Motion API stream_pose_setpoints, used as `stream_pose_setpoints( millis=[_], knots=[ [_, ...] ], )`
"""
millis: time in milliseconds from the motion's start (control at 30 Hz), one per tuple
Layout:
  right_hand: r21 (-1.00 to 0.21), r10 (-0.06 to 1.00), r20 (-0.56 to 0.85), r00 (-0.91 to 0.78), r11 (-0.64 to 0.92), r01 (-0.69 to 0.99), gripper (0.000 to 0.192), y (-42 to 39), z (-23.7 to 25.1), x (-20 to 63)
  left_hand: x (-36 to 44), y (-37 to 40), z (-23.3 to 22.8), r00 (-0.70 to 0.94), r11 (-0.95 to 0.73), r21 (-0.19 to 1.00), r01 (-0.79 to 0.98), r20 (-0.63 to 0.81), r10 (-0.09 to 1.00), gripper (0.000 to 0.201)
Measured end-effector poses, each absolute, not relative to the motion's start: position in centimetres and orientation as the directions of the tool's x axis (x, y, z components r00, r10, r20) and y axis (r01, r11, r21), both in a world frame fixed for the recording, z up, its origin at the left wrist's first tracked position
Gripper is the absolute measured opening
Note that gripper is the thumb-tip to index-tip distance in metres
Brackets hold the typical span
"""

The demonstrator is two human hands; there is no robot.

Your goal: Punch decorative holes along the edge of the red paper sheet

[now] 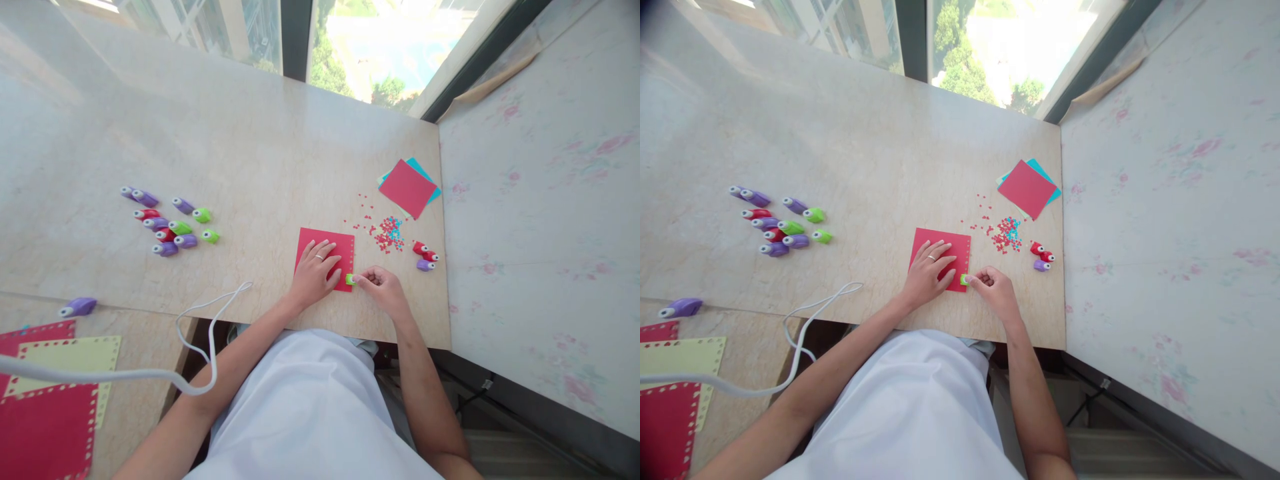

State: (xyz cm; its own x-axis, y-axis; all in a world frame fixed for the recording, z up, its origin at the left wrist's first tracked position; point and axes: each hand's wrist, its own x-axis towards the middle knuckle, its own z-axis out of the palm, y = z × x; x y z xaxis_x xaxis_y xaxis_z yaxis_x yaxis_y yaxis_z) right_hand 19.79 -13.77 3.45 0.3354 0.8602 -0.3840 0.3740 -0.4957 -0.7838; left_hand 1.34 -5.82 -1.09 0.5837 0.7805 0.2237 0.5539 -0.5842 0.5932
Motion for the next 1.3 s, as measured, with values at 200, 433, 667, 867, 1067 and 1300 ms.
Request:
stream_pose_setpoints(
  millis=[200, 433, 667, 867, 1067, 1300],
  knots=[
    [-0.772, 0.851, -0.396, 0.345, -0.512, 0.377, 0.041, -13.5, 3.7, 19.7, 1.3, -5.8, -0.9, 0.584, -0.577, 0.598, 0.556, 0.214, 0.783, 0.028],
    [-0.708, 0.87, -0.385, 0.309, -0.493, 0.505, 0.044, -13.3, 4.0, 19.6, 1.3, -5.7, -0.8, 0.588, -0.569, 0.61, 0.551, 0.2, 0.784, 0.027],
    [-0.685, 0.868, -0.401, 0.293, -0.497, 0.532, 0.045, -13.3, 3.6, 19.8, 1.3, -5.8, -0.9, 0.591, -0.565, 0.615, 0.55, 0.192, 0.783, 0.027],
    [-0.67, 0.865, -0.429, 0.259, -0.497, 0.551, 0.043, -12.9, 4.0, 19.9, 1.3, -5.8, -0.9, 0.595, -0.568, 0.608, 0.555, 0.186, 0.782, 0.028],
    [-0.675, 0.871, -0.429, 0.238, -0.484, 0.557, 0.044, -12.8, 4.1, 19.8, 1.3, -5.8, -1.1, 0.594, -0.573, 0.616, 0.54, 0.203, 0.778, 0.028],
    [-0.667, 0.878, -0.426, 0.217, -0.467, 0.58, 0.041, -12.6, 3.8, 20.0, 1.3, -5.7, -1.5, 0.59, -0.577, 0.629, 0.521, 0.223, 0.776, 0.028]
  ],
)
